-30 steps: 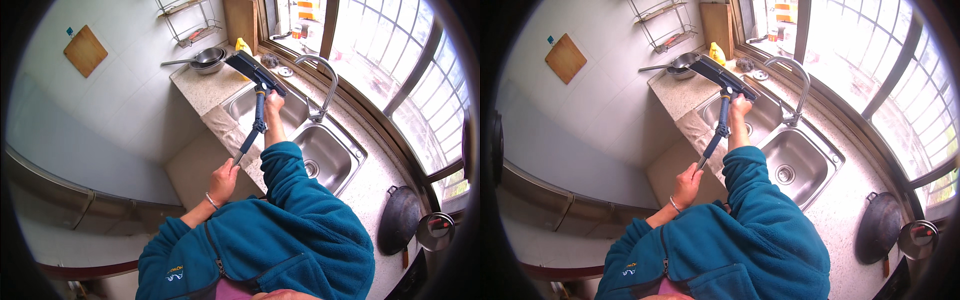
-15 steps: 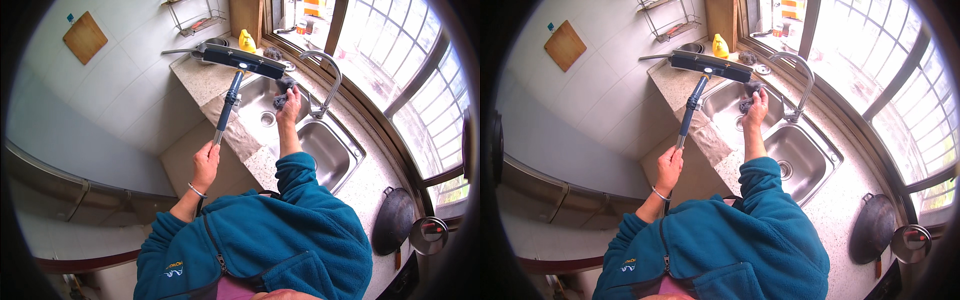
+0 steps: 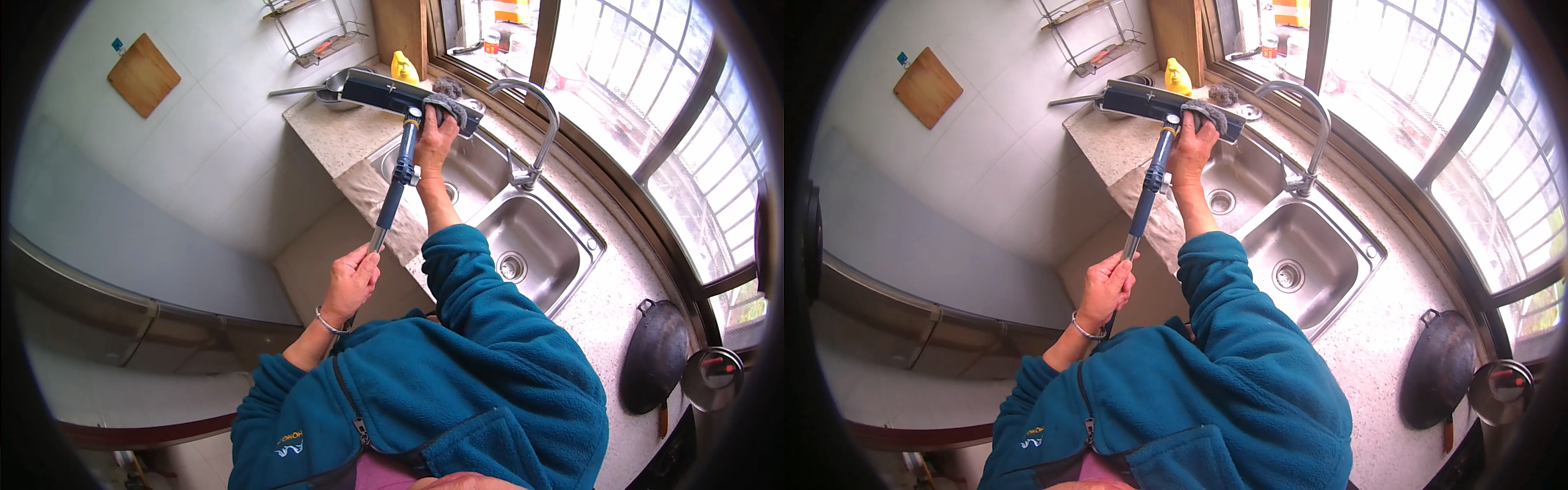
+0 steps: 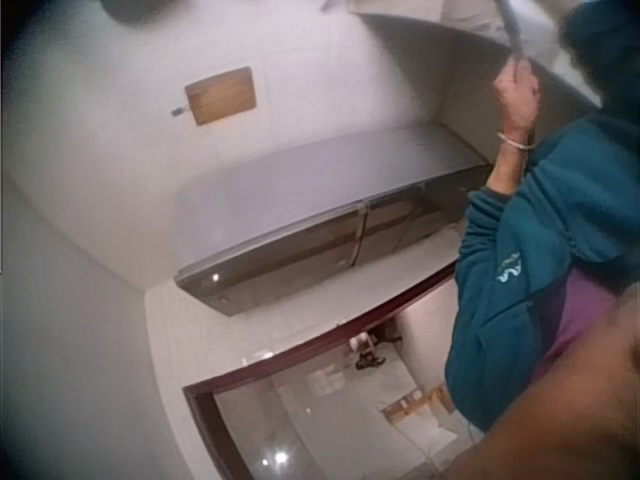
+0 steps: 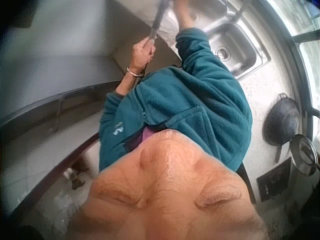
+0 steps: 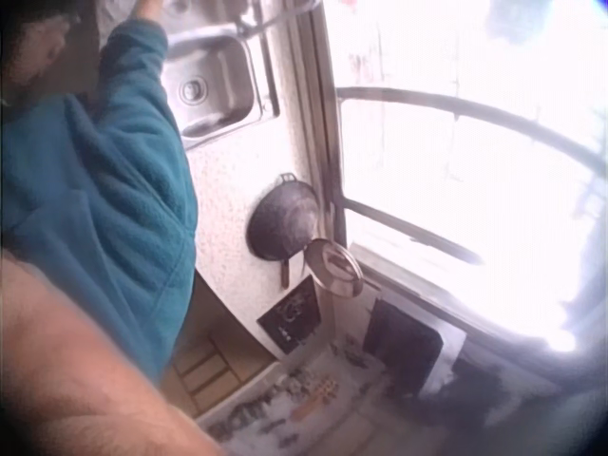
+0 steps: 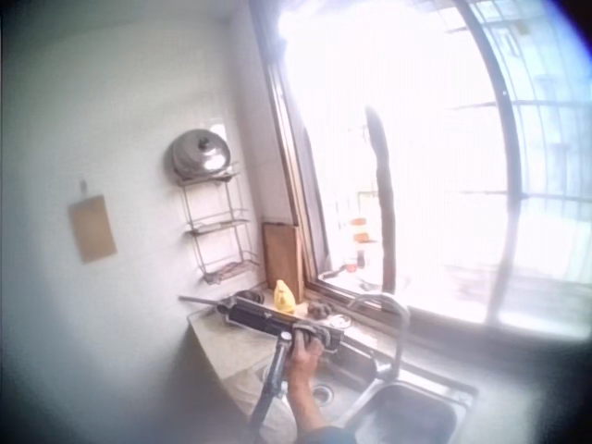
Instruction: The person rinses a gray microfiber pad at the kitchen sink, then assembles a flat mop by attaching the pad to the mop head and connecting the handle. The person adjusts the mop head and handle, then dips the mop into a bucket of water.
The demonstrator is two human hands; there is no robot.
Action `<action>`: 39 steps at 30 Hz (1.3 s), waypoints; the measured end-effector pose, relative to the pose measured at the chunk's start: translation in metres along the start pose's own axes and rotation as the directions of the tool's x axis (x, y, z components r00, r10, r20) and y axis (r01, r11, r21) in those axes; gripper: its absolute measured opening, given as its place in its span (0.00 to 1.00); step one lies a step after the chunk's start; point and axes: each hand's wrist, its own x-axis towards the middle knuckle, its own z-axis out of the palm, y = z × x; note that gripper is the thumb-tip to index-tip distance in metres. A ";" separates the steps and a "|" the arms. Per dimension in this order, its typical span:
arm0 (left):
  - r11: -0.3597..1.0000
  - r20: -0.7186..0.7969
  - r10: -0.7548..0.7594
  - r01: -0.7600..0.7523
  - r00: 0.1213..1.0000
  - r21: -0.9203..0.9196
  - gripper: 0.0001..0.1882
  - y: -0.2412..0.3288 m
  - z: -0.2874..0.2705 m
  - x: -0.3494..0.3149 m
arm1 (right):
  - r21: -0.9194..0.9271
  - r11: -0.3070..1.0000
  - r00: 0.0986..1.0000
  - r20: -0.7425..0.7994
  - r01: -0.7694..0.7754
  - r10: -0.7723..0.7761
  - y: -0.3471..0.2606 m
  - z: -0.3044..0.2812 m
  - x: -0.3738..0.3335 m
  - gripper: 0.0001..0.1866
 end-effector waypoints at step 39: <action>0.824 0.459 -0.051 0.297 0.887 -0.482 0.26 0.034 -0.031 -0.003 | 0.774 0.220 0.798 0.532 -0.594 0.284 0.032 0.046 0.018 0.06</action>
